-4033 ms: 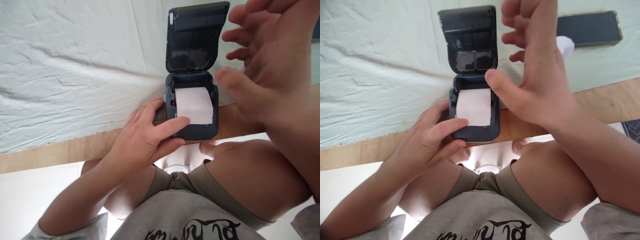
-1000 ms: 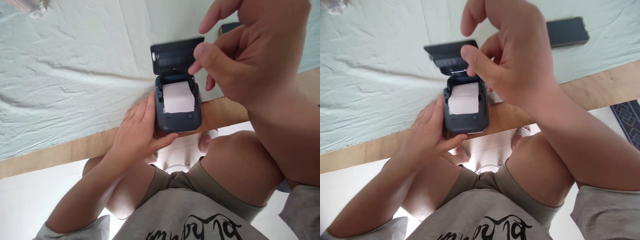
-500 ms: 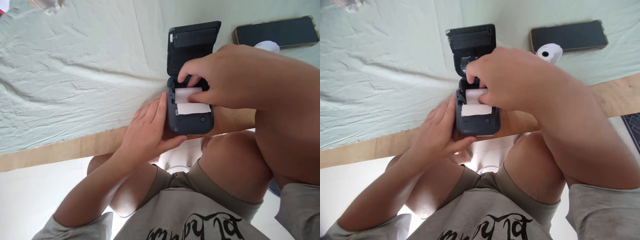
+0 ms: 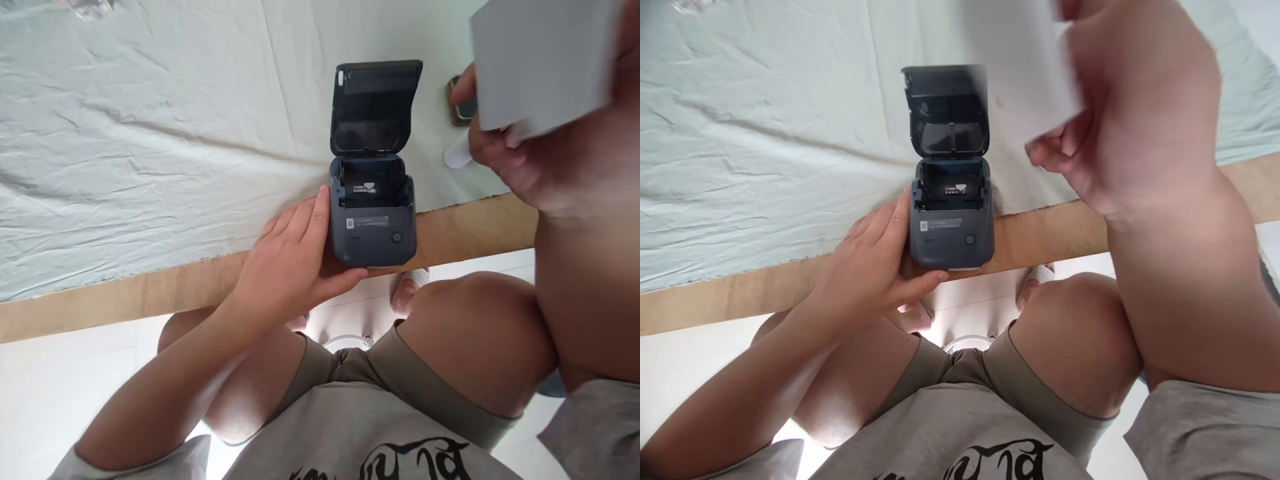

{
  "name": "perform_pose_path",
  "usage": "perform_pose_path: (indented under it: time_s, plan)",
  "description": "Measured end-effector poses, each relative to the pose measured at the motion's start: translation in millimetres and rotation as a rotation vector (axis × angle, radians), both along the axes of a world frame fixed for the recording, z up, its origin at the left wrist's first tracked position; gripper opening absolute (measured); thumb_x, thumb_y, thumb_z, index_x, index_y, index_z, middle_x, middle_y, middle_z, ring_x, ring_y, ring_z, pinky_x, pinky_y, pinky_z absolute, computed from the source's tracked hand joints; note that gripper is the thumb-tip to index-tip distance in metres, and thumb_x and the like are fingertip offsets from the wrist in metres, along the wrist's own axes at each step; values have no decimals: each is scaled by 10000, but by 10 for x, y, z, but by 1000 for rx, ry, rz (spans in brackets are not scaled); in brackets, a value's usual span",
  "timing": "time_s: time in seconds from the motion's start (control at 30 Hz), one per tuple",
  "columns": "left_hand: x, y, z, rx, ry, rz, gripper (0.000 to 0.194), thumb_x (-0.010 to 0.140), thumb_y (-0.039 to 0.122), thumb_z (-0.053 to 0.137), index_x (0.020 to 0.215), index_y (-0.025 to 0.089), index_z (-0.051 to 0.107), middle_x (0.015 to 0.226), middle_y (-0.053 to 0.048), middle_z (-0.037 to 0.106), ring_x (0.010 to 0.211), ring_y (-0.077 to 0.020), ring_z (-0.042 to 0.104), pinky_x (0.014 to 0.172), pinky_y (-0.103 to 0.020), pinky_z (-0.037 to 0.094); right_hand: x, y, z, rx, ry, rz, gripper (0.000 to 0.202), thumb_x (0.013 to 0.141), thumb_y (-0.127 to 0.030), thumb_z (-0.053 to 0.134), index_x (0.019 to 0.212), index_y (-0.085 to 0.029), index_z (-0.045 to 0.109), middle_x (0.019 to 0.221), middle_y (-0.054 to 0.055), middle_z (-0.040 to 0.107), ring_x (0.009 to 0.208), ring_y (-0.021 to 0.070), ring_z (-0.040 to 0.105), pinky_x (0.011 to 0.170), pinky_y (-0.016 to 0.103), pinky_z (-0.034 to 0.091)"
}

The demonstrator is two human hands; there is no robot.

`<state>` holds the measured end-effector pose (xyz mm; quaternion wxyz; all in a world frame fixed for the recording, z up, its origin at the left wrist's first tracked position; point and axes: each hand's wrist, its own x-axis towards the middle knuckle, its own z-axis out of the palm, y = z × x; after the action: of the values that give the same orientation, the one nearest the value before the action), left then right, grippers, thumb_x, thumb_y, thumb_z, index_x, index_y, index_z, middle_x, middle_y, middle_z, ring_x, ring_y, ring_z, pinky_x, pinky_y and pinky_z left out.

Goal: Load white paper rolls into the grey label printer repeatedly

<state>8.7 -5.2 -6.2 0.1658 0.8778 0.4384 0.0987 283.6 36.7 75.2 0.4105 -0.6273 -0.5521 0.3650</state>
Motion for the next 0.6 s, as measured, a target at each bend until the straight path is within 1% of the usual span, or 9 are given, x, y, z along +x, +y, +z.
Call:
perform_pose_path:
  time_s: [0.07, 0.1, 0.17, 0.23, 0.3, 0.4, 0.47, 0.53, 0.6]
  plan:
    - [8, 3, 13, -31, 1, 1, 1177, 1023, 815, 650, 1806, 4, 311, 1792, -291, 528, 1648, -451, 549, 1355, -568, 472, 86, -25, -117, -58, 19, 34, 517, 851, -576, 701, 1162, -176, 598, 742, 6, 447, 568, 42, 457, 501, 230, 366]
    - [11, 3, 18, -38, -1, -3, 1177, 1028, 810, 646, 1807, -3, 303, 1806, -295, 509, 1656, -448, 541, 1365, -565, 461, 129, -46, -192, -64, -5, 56, 548, 842, -601, 713, 1169, -180, 583, 718, -3, 442, 549, 56, 453, 502, 252, 384]
    - [16, -1, 23, -41, -1, -6, 1180, 1033, 796, 650, 1811, -13, 288, 1825, -304, 477, 1667, -449, 529, 1377, -568, 448, 209, -105, -345, -50, -104, 94, 580, 839, -617, 758, 1177, -175, 590, 752, 6, 529, 558, 69, 486, 524, 271, 409]
    - [18, -6, 22, -38, 1, 1, 1172, 1028, 788, 664, 1817, 6, 290, 1830, -298, 472, 1665, -456, 530, 1369, -581, 458, 273, -172, -462, -30, -254, 152, 594, 859, -655, 793, 1130, -158, 613, 763, 23, 579, 609, 70, 528, 587, 268, 435]
    - [18, -9, 18, -35, 9, 14, 1167, 1019, 793, 671, 1823, 35, 299, 1833, -287, 475, 1655, -463, 540, 1354, -593, 471, 322, -224, -515, -21, -390, 211, 630, 884, -732, 776, 1010, -135, 619, 725, 37, 566, 676, 67, 541, 659, 264, 433]
    - [21, -8, 15, -30, 27, 27, 1174, 1015, 795, 665, 1827, 35, 290, 1825, -293, 483, 1639, -469, 556, 1343, -602, 480, 374, -253, -509, 1, -523, 247, 709, 918, -814, 702, 868, -114, 597, 747, 66, 559, 757, 67, 505, 726, 289, 393]
    - [25, -6, 20, -23, 38, 33, 1169, 1014, 777, 671, 1823, 23, 291, 1806, -299, 505, 1633, -469, 563, 1344, -602, 480, 396, -243, -506, 38, -588, 241, 679, 940, -804, 678, 947, -126, 646, 821, 76, 600, 794, 72, 493, 768, 308, 383]
    - [33, -7, 30, -20, 54, 38, 1166, 1011, 760, 682, 1818, 11, 298, 1793, -304, 521, 1635, -469, 563, 1348, -599, 479, 407, -217, -538, 78, -634, 231, 634, 964, -764, 665, 1145, -157, 685, 958, 85, 671, 852, 86, 531, 814, 315, 396]
    - [42, -10, 43, -30, 76, 39, 1178, 1012, 761, 683, 1816, -8, 295, 1795, -311, 513, 1647, -472, 550, 1352, -599, 477, 407, -185, -599, 98, -665, 242, 630, 973, -740, 654, 1277, -189, 676, 1100, 87, 716, 913, 98, 585, 840, 305, 431]
